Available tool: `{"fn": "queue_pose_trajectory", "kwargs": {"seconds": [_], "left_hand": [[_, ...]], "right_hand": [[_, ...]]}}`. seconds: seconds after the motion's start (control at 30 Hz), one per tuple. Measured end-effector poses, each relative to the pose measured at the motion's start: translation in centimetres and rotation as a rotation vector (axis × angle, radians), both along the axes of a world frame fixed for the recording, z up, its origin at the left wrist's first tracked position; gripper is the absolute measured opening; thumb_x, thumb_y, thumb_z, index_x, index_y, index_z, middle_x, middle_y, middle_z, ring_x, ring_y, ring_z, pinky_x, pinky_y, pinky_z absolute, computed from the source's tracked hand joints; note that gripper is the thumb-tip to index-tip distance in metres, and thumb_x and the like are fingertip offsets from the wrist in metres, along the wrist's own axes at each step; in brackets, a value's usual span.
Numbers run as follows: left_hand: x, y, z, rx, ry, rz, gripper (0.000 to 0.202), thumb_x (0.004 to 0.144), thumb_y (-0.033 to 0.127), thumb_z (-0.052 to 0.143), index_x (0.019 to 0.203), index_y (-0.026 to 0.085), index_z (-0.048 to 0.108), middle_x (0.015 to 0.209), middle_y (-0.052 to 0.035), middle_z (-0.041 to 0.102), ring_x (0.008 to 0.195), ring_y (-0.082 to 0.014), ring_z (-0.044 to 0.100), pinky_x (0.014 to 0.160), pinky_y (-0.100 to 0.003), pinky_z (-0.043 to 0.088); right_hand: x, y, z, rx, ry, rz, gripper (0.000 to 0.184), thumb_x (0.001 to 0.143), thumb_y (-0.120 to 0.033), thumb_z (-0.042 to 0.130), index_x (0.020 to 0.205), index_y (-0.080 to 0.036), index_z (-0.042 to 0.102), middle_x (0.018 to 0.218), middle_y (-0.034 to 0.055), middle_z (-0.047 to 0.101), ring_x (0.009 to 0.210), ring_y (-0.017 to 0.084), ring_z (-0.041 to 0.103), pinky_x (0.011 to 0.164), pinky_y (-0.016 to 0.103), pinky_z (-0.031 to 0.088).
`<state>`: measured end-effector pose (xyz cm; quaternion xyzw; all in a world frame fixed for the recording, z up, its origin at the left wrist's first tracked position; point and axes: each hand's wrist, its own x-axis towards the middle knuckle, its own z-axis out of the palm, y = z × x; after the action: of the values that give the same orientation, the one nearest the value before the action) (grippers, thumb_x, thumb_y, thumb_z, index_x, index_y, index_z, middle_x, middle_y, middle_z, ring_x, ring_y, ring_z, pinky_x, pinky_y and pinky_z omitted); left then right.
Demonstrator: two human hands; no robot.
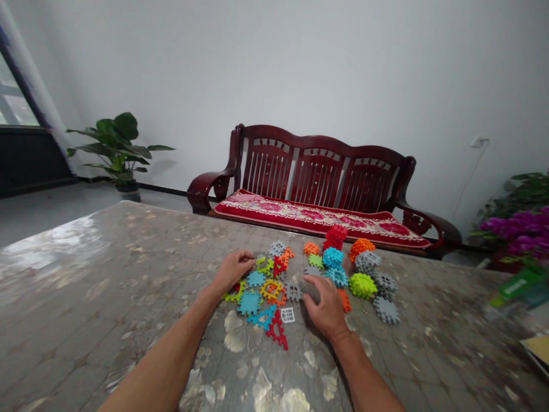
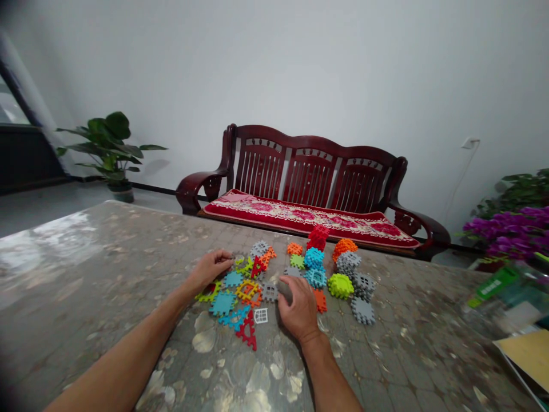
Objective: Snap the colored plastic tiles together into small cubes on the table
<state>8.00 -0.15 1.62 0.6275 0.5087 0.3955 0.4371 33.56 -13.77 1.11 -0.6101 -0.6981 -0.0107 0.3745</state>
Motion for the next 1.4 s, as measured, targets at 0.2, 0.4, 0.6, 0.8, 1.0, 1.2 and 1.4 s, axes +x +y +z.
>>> {"fn": "queue_pose_trajectory", "kwargs": {"seconds": [0.2, 0.4, 0.6, 0.8, 1.0, 1.2, 1.4], "left_hand": [[-0.1, 0.4, -0.6, 0.027, -0.021, -0.006, 0.036, 0.060, 0.046, 0.069, 0.080, 0.017, 0.066, 0.060, 0.0003, 0.066, 0.057, -0.0155, 0.060, 0.054, -0.025, 0.045], [0.0, 0.3, -0.5, -0.005, -0.065, -0.018, 0.043, 0.056, 0.051, 0.072, 0.082, 0.017, 0.066, 0.062, -0.0004, 0.068, 0.058, -0.0168, 0.062, 0.056, -0.027, 0.047], [0.2, -0.3, 0.4, -0.021, -0.070, 0.001, 0.048, 0.052, 0.056, 0.075, 0.079, 0.019, 0.066, 0.062, 0.0004, 0.068, 0.060, -0.0182, 0.064, 0.058, -0.028, 0.048], [0.2, -0.4, 0.6, -0.024, -0.055, 0.010, 0.049, 0.050, 0.057, 0.075, 0.080, 0.019, 0.066, 0.062, 0.0005, 0.069, 0.061, -0.0184, 0.064, 0.057, -0.027, 0.049], [0.2, -0.1, 0.4, -0.036, -0.046, 0.032, 0.055, 0.045, 0.062, 0.078, 0.079, 0.020, 0.066, 0.064, -0.0008, 0.071, 0.064, -0.0211, 0.067, 0.059, -0.030, 0.052], [0.1, 0.2, -0.3, -0.022, -0.054, 0.018, 0.054, 0.049, 0.061, 0.077, 0.082, 0.019, 0.066, 0.064, -0.0008, 0.072, 0.063, -0.0204, 0.068, 0.060, -0.029, 0.052], [-0.2, 0.7, -1.0, -0.026, -0.069, 0.011, 0.056, 0.048, 0.061, 0.079, 0.084, 0.020, 0.066, 0.068, -0.0013, 0.073, 0.067, -0.0219, 0.069, 0.064, -0.031, 0.055]], "right_hand": [[-1.1, -0.1, 0.5, -0.162, -0.134, 0.000, 0.051, 0.077, -0.022, 0.063, 0.128, -0.026, 0.060, 0.121, 0.0057, 0.068, 0.113, 0.025, 0.057, 0.100, 0.037, 0.042], [-1.3, 0.0, 0.6, -0.153, -0.154, -0.011, 0.048, 0.077, -0.022, 0.065, 0.125, -0.025, 0.062, 0.113, 0.0037, 0.070, 0.107, 0.024, 0.059, 0.094, 0.034, 0.044], [0.2, 0.6, 1.8, -0.059, -0.002, -0.099, 0.051, 0.076, -0.023, 0.065, 0.127, -0.024, 0.061, 0.114, 0.0062, 0.070, 0.105, 0.024, 0.061, 0.094, 0.036, 0.047], [6.5, 2.3, 3.7, 0.064, 0.356, -0.270, 0.054, 0.077, -0.034, 0.062, 0.129, -0.020, 0.058, 0.119, 0.0109, 0.069, 0.100, 0.024, 0.066, 0.091, 0.040, 0.050], [16.0, 0.4, 4.7, 0.115, 0.342, -0.497, 0.063, 0.072, -0.037, 0.065, 0.132, -0.018, 0.055, 0.121, 0.0144, 0.068, 0.101, 0.026, 0.067, 0.091, 0.041, 0.051], [22.6, -2.8, 2.7, -0.037, 0.261, -0.575, 0.068, 0.073, -0.032, 0.066, 0.137, -0.016, 0.050, 0.119, 0.0177, 0.068, 0.104, 0.029, 0.067, 0.091, 0.042, 0.050], [23.6, -2.5, 1.6, -0.094, 0.245, -0.491, 0.071, 0.069, -0.029, 0.070, 0.137, -0.018, 0.051, 0.116, 0.0131, 0.071, 0.106, 0.027, 0.067, 0.093, 0.042, 0.049]]}}
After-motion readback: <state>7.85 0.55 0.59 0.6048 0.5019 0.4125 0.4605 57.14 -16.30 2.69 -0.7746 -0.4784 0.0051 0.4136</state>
